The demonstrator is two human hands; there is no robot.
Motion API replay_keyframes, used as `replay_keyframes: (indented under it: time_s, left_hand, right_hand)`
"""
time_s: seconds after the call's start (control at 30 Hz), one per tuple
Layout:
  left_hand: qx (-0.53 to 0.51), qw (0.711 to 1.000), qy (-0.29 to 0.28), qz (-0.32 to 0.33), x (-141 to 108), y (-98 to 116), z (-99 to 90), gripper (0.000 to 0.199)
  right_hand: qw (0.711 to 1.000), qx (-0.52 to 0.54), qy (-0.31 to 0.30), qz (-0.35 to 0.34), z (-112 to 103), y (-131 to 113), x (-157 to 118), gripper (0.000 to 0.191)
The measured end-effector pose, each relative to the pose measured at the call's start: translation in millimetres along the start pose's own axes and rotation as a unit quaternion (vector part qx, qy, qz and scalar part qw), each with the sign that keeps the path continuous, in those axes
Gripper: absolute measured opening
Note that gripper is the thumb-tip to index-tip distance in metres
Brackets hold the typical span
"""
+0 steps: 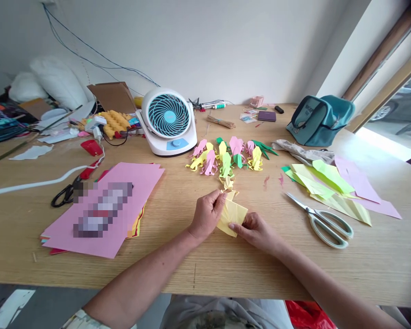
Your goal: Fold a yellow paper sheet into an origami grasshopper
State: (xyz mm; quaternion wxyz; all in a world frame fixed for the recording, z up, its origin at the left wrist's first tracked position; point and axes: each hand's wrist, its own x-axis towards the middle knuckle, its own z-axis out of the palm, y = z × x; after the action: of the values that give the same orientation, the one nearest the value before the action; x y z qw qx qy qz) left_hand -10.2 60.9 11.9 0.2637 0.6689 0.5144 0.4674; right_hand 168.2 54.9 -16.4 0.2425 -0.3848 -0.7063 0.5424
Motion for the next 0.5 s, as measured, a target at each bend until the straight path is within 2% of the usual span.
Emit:
replay_keyframes:
  time_s: [0.13, 0.4, 0.5]
  left_hand:
    - [0.000, 1.000, -0.002, 0.000, 1.2, -0.1, -0.7, 0.041]
    - [-0.001, 1.000, -0.002, -0.001, 2.6, -0.1, -3.2, 0.041]
    - [-0.025, 1.000, -0.004, -0.017, 2.8, 0.6, -4.0, 0.040]
  right_hand:
    - [1.000, -0.007, -0.003, 0.009, 0.8, 1.5, -0.4, 0.055]
    - [0.997, 0.038, -0.059, -0.017, 1.9, -4.8, -2.9, 0.049]
    - [0.998, 0.034, -0.046, -0.017, 3.8, -2.2, -2.0, 0.050]
